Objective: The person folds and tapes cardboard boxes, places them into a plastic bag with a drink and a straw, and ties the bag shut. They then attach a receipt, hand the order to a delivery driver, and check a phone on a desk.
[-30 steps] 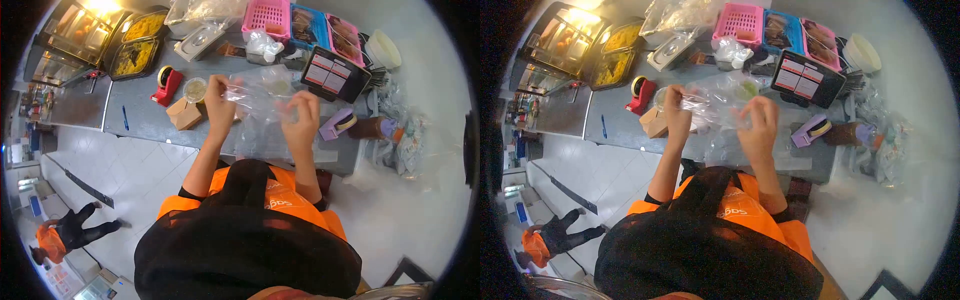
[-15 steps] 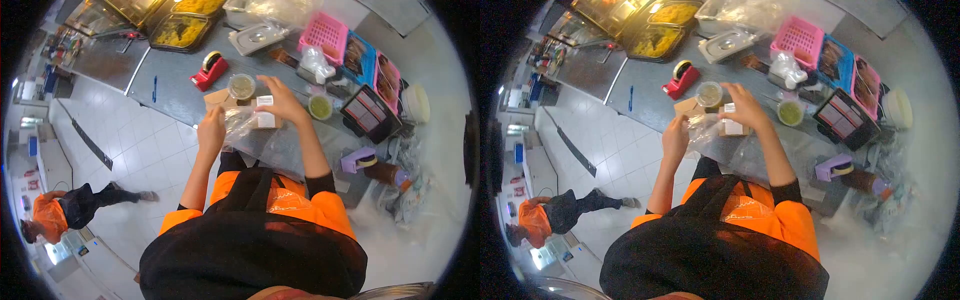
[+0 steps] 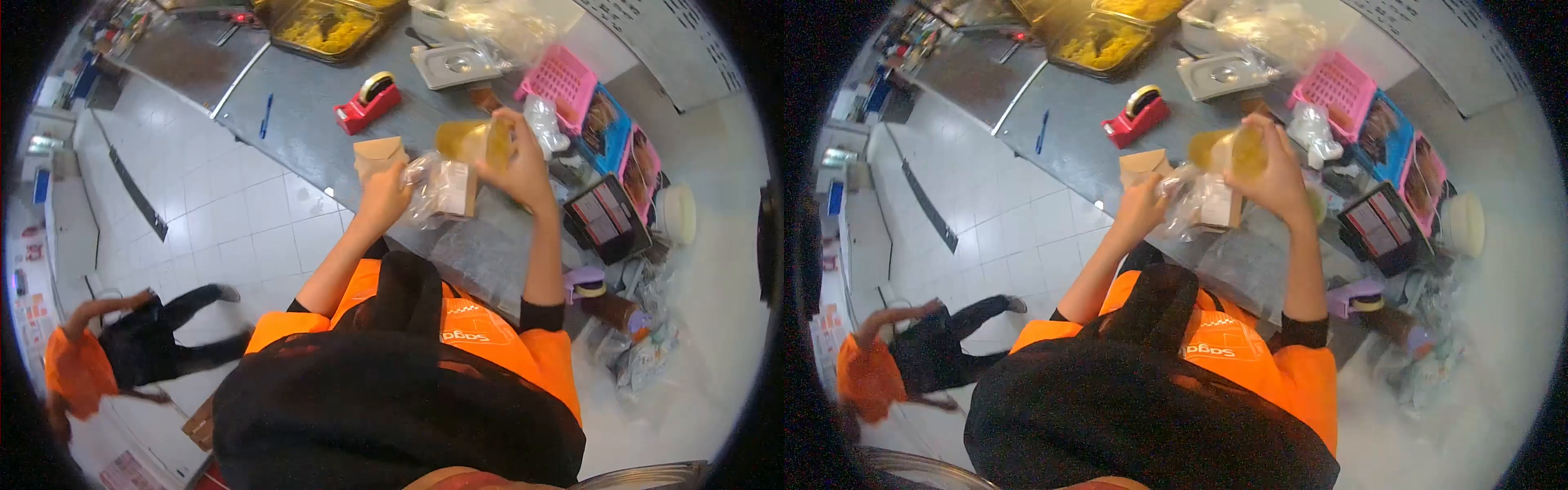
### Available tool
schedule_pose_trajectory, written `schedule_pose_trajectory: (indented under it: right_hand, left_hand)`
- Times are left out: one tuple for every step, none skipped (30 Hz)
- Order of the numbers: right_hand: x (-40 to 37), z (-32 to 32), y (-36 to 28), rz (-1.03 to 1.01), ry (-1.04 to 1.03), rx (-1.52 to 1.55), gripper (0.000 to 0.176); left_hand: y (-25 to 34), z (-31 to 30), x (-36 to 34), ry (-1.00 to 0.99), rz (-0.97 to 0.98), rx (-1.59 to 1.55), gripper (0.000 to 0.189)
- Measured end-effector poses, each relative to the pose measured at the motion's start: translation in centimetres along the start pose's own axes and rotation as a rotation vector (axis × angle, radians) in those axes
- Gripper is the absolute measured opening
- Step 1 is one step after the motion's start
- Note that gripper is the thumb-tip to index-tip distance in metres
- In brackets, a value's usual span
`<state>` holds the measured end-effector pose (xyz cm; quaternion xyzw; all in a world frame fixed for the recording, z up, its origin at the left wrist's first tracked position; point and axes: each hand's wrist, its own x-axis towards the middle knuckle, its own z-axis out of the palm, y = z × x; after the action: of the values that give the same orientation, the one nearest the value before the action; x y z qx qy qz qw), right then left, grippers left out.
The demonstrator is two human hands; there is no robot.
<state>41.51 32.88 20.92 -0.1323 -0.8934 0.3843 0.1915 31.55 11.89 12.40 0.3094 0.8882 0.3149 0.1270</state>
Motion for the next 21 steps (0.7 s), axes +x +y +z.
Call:
schedule_pose_trajectory:
  right_hand:
    - [-1.8, -1.4, -0.6, 0.037, -0.037, 0.183, 0.07]
    - [-3.5, -2.4, -1.4, 0.057, -0.012, 0.165, 0.07]
    - [-5.2, -3.2, -2.3, 0.061, -0.051, 0.033, 0.07]
    - [-6.8, -3.8, -2.9, 0.069, -0.093, -0.1, 0.07]
    - [-8.3, -4.2, -3.0, 0.093, -0.072, -0.119, 0.07]
    - [-9.8, -4.3, -2.9, 0.156, -0.013, -0.151, 0.071]
    - [-11.1, -4.3, -2.6, 0.217, 0.044, -0.181, 0.073]
    - [-12.3, -4.4, -2.2, 0.24, 0.057, -0.193, 0.073]
    - [-13.4, -4.6, -1.7, 0.225, 0.13, -0.242, 0.075]
    - [-14.6, -4.6, -1.2, 0.21, 0.204, -0.291, 0.077]
    - [-15.8, -4.4, -0.7, 0.231, 0.219, -0.303, 0.077]
    - [-17.0, -4.3, -0.2, 0.244, 0.285, -0.26, 0.078]
    - [-18.1, -4.4, 0.1, 0.253, 0.346, -0.222, 0.079]
    - [-19.1, -4.7, 0.2, 0.264, 0.351, -0.244, 0.079]
    - [-20.3, -5.1, 0.1, 0.284, 0.433, -0.3, 0.079]
    - [-21.4, -5.5, -0.1, 0.305, 0.513, -0.354, 0.08]
    - [-22.3, -5.9, -0.4, 0.34, 0.537, -0.347, 0.079]
    - [-23.0, -6.2, -0.8, 0.354, 0.54, -0.361, 0.079]
    - [-23.6, -6.1, -1.2, 0.323, 0.536, -0.382, 0.079]
    - [-24.1, -6.0, -1.5, 0.291, 0.53, -0.4, 0.079]
    - [-24.2, -5.5, -1.6, 0.302, 0.527, -0.404, 0.079]
  left_hand:
    - [2.2, -0.2, 0.3, -0.096, -0.028, -0.175, 0.026]
    - [3.8, 0.1, 0.7, -0.197, -0.055, -0.348, 0.026]
    - [4.5, 1.6, 1.0, -0.222, -0.052, -0.592, 0.027]
    - [4.7, 3.2, 1.3, -0.253, -0.027, -0.6, 0.027]
    - [4.7, 4.9, 1.5, -0.316, 0.043, -0.654, 0.029]
    - [5.0, 6.3, 1.4, -0.377, 0.108, -0.708, 0.031]
    - [6.0, 7.2, 0.7, -0.444, 0.21, -0.732, 0.032]
    - [7.0, 8.0, 0.1, -0.47, 0.221, -0.739, 0.032]
    - [8.2, 8.3, -0.5, -0.497, 0.356, -0.652, 0.033]
    - [9.8, 7.9, -1.1, -0.52, 0.493, -0.563, 0.034]
    - [11.4, 7.3, -2.0, -0.505, 0.661, -0.604, 0.041]
    - [12.3, 7.0, -3.0, -0.525, 0.676, -0.614, 0.041]
    - [13.1, 6.9, -3.9, -0.593, 0.707, -0.593, 0.043]
    - [13.8, 7.0, -4.7, -0.655, 0.739, -0.575, 0.047]
    - [13.8, 6.9, -5.3, -0.664, 0.749, -0.595, 0.047]
    - [13.2, 6.6, -5.7, -0.83, 0.68, -0.82, 0.054]
    - [13.1, 6.7, -5.9, -0.998, 0.597, -1.039, 0.061]
    - [13.1, 8.0, -5.8, -1.015, 0.6, -1.049, 0.061]
    - [12.8, 9.8, -5.5, -0.805, 0.373, -1.146, 0.061]
    - [12.5, 11.4, -5.3, -0.587, 0.142, -1.217, 0.06]
    - [13.5, 11.2, -4.8, -0.714, -0.051, -1.312, 0.059]
